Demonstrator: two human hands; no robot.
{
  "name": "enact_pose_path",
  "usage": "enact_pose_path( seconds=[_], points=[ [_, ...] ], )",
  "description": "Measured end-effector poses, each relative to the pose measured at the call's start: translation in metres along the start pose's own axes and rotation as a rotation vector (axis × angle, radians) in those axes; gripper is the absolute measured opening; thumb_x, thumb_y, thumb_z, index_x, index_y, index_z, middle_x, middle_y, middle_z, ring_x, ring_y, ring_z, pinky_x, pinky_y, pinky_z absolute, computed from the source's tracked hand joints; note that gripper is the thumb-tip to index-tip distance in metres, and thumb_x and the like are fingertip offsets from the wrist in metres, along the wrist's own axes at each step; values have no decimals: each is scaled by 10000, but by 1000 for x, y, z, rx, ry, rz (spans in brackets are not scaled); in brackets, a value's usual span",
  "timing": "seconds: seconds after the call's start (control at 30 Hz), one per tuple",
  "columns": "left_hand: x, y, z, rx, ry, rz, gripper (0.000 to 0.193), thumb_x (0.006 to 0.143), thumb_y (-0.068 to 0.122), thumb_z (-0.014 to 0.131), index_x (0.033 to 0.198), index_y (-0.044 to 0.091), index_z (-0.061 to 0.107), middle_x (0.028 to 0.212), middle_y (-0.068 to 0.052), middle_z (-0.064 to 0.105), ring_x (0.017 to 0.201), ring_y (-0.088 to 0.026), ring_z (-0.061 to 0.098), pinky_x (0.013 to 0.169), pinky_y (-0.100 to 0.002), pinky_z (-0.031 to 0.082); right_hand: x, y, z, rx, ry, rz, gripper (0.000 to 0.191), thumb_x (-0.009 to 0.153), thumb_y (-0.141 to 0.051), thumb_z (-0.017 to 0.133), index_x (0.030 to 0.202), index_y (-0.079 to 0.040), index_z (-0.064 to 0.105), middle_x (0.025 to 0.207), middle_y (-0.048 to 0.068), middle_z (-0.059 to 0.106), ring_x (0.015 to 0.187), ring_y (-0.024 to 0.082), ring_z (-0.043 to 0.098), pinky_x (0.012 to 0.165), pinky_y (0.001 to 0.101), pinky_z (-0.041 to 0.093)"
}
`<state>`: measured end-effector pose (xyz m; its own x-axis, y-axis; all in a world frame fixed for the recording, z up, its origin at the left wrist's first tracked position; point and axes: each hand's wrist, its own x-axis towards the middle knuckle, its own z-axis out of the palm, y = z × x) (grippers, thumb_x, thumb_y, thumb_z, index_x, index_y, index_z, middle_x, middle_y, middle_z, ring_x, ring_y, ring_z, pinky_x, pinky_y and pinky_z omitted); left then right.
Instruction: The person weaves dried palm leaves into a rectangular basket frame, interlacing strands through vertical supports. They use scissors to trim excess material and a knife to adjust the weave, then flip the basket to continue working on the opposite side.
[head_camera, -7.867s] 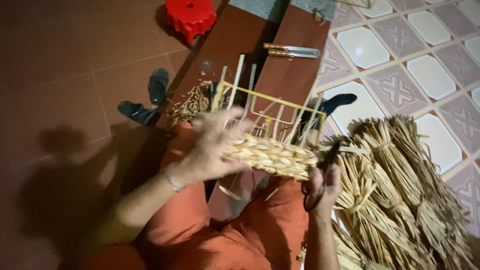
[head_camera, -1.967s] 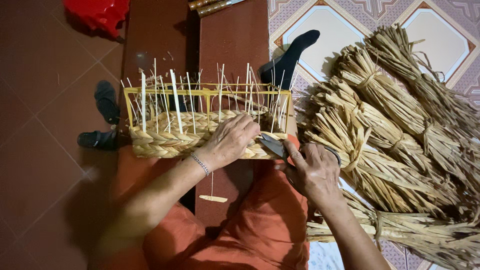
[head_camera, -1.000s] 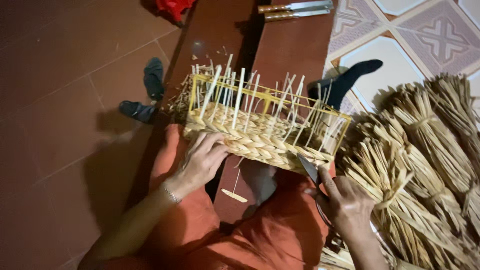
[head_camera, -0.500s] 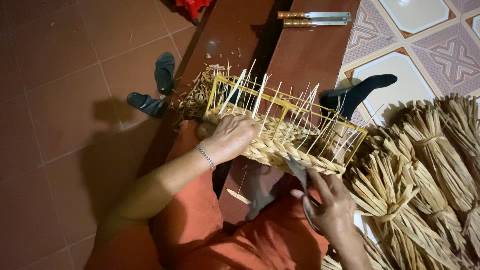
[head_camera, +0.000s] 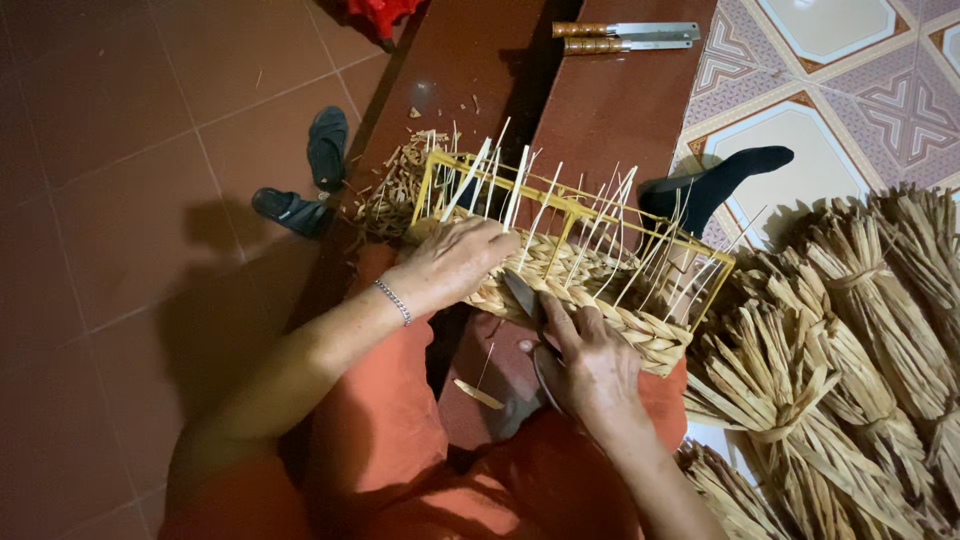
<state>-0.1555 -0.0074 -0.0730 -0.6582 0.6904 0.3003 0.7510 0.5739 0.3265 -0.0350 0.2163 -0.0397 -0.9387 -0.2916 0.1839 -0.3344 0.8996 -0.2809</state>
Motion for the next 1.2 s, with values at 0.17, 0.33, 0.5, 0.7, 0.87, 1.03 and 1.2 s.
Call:
enact_pose_path(
  seconds=[0.17,0.33,0.5,0.7,0.87,1.03,1.2],
  points=[
    [-7,7,-4,164,-129,-56,140,873,-61,626,1010,-64,658,1003,-211,619,955,-291,624,790,-386,582,9,-4,-7,-94,24,-6,665,707,-379,844,1321,-179,684,938,154,639,820,332,666,538,445,552],
    [-16,7,-6,215,120,44,223,841,-53,620,1061,-70,654,1065,-207,604,1026,-282,621,865,-354,589,17,-6,-17,-85,93,-50,658,719,-451,838,1287,-148,700,960,150,656,817,340,666,597,456,558],
    [-26,9,-18,99,125,15,248,826,-42,640,1075,-43,639,1015,-169,582,1006,-302,616,850,-387,577,29,-13,-22,-95,-14,-88,630,706,-375,800,1282,-138,703,1018,127,698,837,317,704,580,448,567],
    [-28,9,-23,49,174,13,226,869,-27,619,1095,-36,619,1020,-153,572,1012,-302,611,861,-386,570,43,-16,-25,-107,-139,-29,565,803,-464,762,1265,-148,682,957,169,687,641,347,696,521,476,540],
    [-29,7,-24,57,215,50,209,861,-1,625,1069,-18,607,1003,-151,560,1020,-321,607,898,-403,557,50,-5,-23,-68,-225,-98,552,852,-437,710,1306,-128,659,863,152,689,601,344,687,527,474,541],
    [-31,8,-24,14,195,25,215,877,-8,623,1091,-22,612,1009,-152,569,1019,-321,611,876,-396,549,51,5,-22,-119,-274,-232,558,922,-403,638,1359,-56,622,859,168,709,554,319,674,498,459,533],
    [-30,6,-21,57,228,34,261,866,-17,618,1126,-33,616,1017,-160,565,1017,-326,605,889,-400,553,50,-3,-20,-169,-393,-160,620,1020,-445,564,1456,-7,522,858,182,693,471,255,650,426,419,506]
  ],
)
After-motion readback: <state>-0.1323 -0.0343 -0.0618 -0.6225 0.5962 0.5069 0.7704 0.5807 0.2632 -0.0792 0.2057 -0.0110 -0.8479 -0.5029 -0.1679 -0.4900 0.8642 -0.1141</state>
